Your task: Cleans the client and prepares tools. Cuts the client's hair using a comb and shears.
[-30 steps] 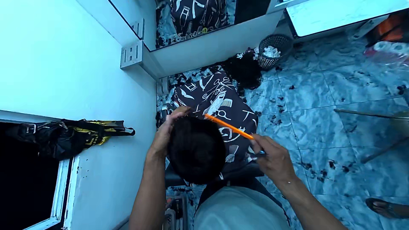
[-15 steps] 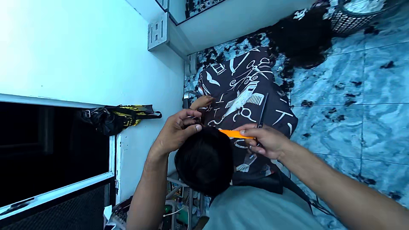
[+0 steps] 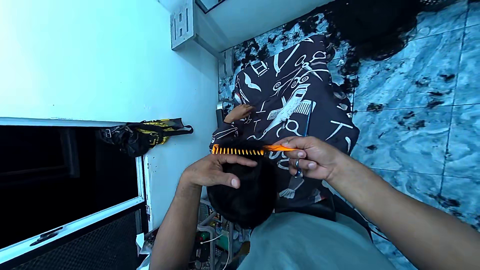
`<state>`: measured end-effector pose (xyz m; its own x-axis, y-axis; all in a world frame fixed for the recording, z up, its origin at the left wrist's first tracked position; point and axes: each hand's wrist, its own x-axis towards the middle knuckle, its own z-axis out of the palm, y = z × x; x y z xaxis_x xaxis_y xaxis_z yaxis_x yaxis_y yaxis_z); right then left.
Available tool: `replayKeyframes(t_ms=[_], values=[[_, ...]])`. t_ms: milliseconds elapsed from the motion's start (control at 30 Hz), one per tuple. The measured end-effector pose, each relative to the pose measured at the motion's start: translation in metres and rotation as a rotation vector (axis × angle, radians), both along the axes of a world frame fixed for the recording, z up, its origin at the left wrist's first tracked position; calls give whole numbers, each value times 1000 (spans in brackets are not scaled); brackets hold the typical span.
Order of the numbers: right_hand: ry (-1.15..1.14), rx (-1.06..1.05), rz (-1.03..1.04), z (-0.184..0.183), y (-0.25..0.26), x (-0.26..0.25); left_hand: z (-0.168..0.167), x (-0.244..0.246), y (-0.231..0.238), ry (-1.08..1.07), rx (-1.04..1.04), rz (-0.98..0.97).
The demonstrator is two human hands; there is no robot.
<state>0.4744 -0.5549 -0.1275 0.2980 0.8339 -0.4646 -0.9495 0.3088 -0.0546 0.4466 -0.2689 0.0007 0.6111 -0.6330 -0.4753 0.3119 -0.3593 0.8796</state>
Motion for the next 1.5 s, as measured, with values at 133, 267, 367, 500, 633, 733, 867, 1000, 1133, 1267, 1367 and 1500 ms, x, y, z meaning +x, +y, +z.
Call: replayKeyframes(t_ms=[133, 267, 367, 500, 633, 733, 867, 1000, 1133, 1267, 1367, 1500], values=[[-72, -63, -57, 5, -2, 3, 2, 4, -9, -28, 85, 55], [-257, -238, -248, 5, -1, -6, 4, 14, -17, -125, 103, 17], [-444, -503, -342, -16, -7, -32, 6, 17, -19, -153, 140, -27], [-376, -480, -231, -31, -19, -80, 14, 22, -28, -227, 213, -89], [-222, -240, -196, -24, -24, -99, 26, 30, -39, -378, 464, -215], [21, -32, -132, -19, -24, -94, 27, 36, -41, -386, 487, -214], [198, 136, -164, -26, -17, -88, 15, 37, -13, -204, 33, 195], [189, 116, -171, -27, -13, -84, -4, 27, 24, -65, -59, 127], [210, 97, -202, -25, -12, -82, -15, 41, 19, 58, -111, -184], [200, 69, -238, -23, -15, -80, -11, 59, -13, 57, 17, -340], [33, -202, -367, -20, -12, -80, -7, 60, -32, -28, 205, -320], [-347, -493, -430, -27, -2, -87, -4, 59, -43, -173, 314, -271]])
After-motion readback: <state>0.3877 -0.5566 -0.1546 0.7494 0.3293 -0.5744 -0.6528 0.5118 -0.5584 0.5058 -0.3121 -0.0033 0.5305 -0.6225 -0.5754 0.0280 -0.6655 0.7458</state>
